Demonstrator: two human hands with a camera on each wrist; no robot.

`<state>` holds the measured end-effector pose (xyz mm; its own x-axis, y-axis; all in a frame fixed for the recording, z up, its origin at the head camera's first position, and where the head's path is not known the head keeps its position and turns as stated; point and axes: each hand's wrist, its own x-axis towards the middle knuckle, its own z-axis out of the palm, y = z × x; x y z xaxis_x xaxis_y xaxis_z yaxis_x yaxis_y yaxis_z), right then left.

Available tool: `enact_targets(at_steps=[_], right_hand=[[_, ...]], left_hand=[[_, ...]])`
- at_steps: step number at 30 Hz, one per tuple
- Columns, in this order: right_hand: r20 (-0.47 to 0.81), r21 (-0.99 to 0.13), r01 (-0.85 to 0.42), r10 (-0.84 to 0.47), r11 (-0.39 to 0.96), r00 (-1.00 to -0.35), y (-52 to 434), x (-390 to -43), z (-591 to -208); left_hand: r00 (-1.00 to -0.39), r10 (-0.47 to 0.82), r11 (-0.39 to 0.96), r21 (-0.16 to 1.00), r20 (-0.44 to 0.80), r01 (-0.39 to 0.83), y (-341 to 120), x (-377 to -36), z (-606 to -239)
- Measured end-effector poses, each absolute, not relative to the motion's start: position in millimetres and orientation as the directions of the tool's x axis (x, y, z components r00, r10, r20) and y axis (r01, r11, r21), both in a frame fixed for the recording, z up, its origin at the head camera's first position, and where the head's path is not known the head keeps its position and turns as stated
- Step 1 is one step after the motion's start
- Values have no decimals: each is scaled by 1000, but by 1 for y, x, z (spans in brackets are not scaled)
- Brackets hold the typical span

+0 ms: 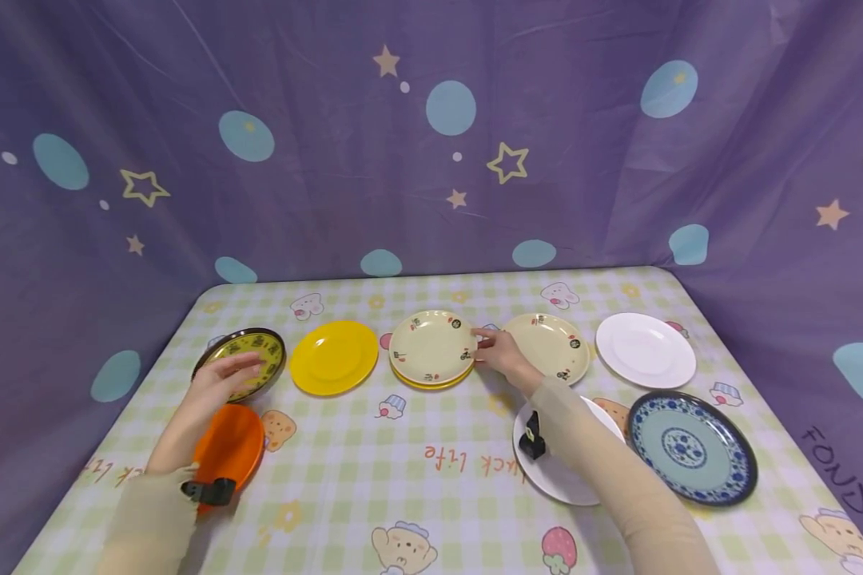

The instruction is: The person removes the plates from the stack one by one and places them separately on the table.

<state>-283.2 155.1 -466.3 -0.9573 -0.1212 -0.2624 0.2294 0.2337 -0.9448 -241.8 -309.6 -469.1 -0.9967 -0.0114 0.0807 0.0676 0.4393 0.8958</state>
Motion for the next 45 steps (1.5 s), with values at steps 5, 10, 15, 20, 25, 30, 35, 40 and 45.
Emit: enact_targets(at_steps=[5,10,15,20,25,30,35,40,45], right_hand=[[-256,-949,225,-122,221,-959,154,-281,-464],[-272,-939,239,-108,248,-956,151,-272,-451],[-285,-937,256,-98,238,-954,151,-272,-449],[-285,-934,256,-88,248,-954,151,-274,-452],[-279,-937,250,-90,245,-956,152,-274,-454],[-274,-940,246,-95,235,-957,152,-273,-453],[-268,-941,239,-98,240,-958,152,-273,-451],[-268,-940,238,-97,246,-958,152,-273,-452],[-277,-936,246,-96,252,-956,151,-273,-452]], left_hand=[[-995,83,422,902,59,89,-256,-222,-421],[-997,79,414,909,6,39,-214,-213,-393],[-998,60,395,919,-35,-8,-189,-221,-396],[-997,66,354,935,-41,-15,-167,-228,-405],[-998,62,322,947,-29,-8,-151,-235,-412],[-997,37,313,948,-72,-57,-135,-239,-417],[-991,16,294,948,-135,-125,-121,-243,-420],[-985,15,274,948,-172,-162,-111,-247,-425],[-984,32,264,951,-173,-158,-105,-250,-429]])
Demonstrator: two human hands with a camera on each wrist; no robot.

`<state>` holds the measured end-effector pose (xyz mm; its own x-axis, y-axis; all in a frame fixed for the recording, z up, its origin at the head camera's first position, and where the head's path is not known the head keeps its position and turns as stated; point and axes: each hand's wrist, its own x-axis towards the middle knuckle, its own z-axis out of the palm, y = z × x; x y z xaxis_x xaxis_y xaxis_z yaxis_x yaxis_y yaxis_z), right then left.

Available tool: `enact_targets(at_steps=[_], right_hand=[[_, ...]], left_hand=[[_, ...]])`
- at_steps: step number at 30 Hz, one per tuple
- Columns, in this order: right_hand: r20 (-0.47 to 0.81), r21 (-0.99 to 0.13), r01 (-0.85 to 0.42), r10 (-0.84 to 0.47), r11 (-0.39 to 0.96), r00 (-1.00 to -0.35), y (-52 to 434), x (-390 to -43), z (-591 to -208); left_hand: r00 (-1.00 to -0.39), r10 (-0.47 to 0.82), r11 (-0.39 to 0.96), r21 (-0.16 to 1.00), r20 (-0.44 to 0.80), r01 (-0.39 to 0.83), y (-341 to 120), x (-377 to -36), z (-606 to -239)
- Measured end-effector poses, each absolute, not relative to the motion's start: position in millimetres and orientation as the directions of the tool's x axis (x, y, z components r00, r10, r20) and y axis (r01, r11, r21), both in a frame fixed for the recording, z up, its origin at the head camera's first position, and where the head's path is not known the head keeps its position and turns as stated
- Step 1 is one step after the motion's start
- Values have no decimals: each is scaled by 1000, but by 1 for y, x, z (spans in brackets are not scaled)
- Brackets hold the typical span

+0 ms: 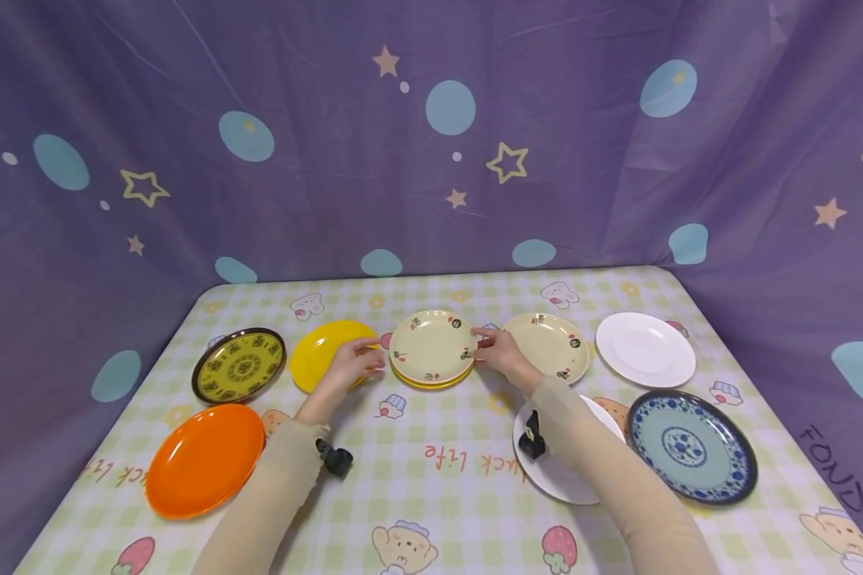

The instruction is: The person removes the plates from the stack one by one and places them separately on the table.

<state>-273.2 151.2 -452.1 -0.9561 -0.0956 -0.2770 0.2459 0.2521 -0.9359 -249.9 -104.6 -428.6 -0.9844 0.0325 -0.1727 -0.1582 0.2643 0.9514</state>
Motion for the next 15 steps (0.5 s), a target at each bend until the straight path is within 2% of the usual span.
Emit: enact_targets(at_steps=[15], right_hand=[[-276,-934,245,-91,259,-957,151,-273,-451]], left_hand=[[-967,18,321,918,-253,-234,-98,-260,-433]])
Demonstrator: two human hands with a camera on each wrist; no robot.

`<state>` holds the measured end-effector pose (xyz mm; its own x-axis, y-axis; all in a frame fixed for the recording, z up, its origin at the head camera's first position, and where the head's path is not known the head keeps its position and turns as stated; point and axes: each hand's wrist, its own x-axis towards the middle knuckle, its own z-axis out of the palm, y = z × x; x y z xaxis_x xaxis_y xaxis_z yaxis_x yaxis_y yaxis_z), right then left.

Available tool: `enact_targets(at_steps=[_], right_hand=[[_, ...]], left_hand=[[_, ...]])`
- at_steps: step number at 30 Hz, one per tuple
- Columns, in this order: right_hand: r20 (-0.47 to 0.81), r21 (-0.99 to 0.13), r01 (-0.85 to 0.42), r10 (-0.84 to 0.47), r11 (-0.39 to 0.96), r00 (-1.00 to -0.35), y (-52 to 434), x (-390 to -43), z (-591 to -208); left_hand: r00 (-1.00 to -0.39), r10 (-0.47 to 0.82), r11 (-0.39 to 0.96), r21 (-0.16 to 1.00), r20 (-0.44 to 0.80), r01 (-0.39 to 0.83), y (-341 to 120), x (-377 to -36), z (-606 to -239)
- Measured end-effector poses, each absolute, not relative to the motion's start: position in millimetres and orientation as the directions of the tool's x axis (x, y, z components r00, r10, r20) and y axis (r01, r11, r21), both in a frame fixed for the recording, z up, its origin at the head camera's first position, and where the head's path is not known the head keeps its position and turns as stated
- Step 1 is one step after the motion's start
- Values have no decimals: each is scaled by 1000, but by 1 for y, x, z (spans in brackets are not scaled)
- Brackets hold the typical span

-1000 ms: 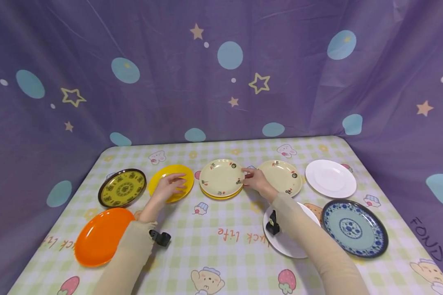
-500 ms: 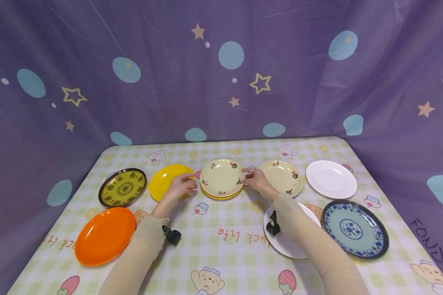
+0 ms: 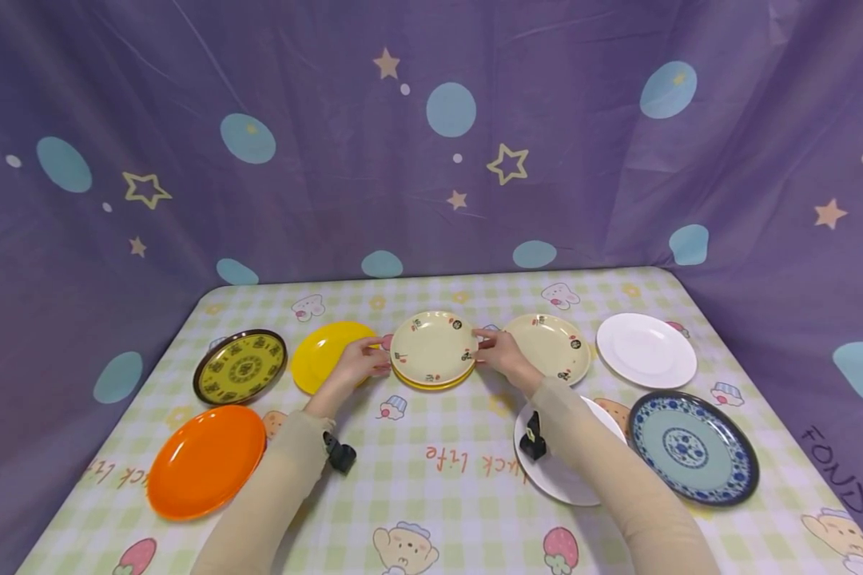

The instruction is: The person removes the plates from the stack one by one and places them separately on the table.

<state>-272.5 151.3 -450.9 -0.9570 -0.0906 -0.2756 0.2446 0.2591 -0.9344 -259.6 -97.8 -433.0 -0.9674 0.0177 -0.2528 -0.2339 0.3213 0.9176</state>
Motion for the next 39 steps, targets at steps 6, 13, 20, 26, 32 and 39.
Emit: enact_targets(at_steps=[6,13,20,26,32,39], right_hand=[[-271,-937,239,-97,254,-958,151,-272,-452],[-281,-937,251,-100,242,-954,153,-271,-452],[-276,-940,245,-108,238,-955,153,-270,-451],[-280,-938,249,-101,242,-955,152,-271,-450],[-272,-938,242,-96,250,-957,151,-272,-451],[-271,-936,239,-96,259,-958,152,-273,-452]], left_hand=[[-964,10,313,916,-267,-251,-96,-264,-437],[-966,20,327,914,-259,-238,-94,-266,-437],[-970,15,338,915,-241,-222,-92,-269,-439],[-971,7,349,911,-237,-220,-91,-272,-442],[-964,-26,372,893,-263,-254,-90,-277,-446],[-975,-19,373,903,-223,-214,-90,-284,-455]])
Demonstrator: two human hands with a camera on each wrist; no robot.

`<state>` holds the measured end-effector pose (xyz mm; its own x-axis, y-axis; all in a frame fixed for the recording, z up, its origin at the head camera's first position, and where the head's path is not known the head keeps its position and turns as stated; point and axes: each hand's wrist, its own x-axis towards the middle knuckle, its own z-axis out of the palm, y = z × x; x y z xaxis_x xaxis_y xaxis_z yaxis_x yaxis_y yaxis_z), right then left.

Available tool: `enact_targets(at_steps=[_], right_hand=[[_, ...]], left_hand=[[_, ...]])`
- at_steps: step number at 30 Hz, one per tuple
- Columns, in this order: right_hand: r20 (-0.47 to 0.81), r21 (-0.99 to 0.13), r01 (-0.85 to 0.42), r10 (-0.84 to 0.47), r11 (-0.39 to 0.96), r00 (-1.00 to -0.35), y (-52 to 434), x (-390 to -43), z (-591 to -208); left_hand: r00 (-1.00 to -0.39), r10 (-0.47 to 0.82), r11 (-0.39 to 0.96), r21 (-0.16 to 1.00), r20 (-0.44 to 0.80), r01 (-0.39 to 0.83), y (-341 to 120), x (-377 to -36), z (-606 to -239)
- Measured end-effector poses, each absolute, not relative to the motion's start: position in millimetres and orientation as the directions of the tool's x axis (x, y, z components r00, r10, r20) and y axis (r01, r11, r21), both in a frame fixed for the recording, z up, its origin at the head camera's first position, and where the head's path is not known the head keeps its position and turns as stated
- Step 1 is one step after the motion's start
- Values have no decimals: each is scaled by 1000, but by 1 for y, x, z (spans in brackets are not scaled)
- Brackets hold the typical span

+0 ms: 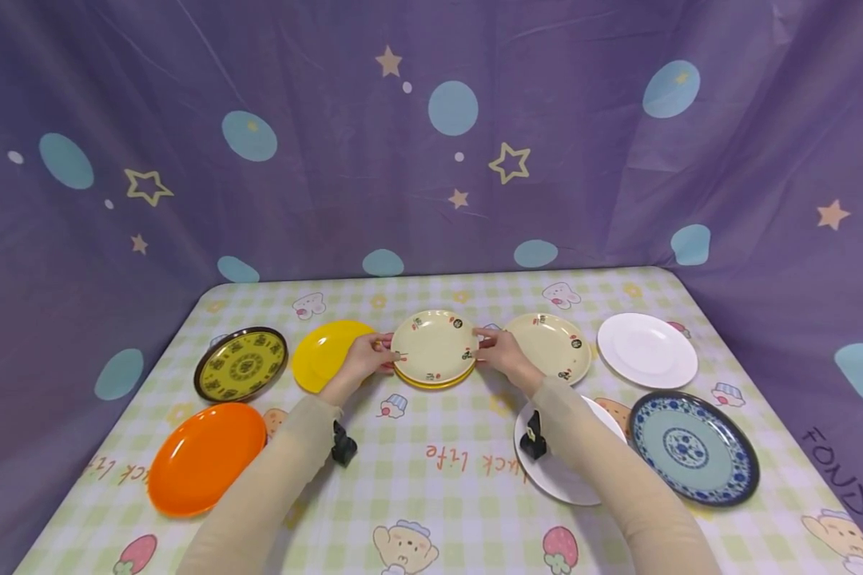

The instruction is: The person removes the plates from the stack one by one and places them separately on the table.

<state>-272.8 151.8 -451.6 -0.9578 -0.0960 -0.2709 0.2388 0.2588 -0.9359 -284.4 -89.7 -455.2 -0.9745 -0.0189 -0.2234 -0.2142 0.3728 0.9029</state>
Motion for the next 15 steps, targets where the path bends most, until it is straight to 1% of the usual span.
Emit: enact_targets(at_steps=[4,10,15], right_hand=[[-277,-936,246,-93,254,-956,151,-273,-452],[-272,-940,241,-103,242,-957,152,-273,-452],[-259,-944,228,-108,239,-960,153,-273,-453]], left_hand=[[-972,-26,371,900,-235,-227,-90,-281,-450],[-976,-20,384,900,-216,-207,-88,-276,-445],[-980,-38,410,891,-196,-194,-86,-276,-445]])
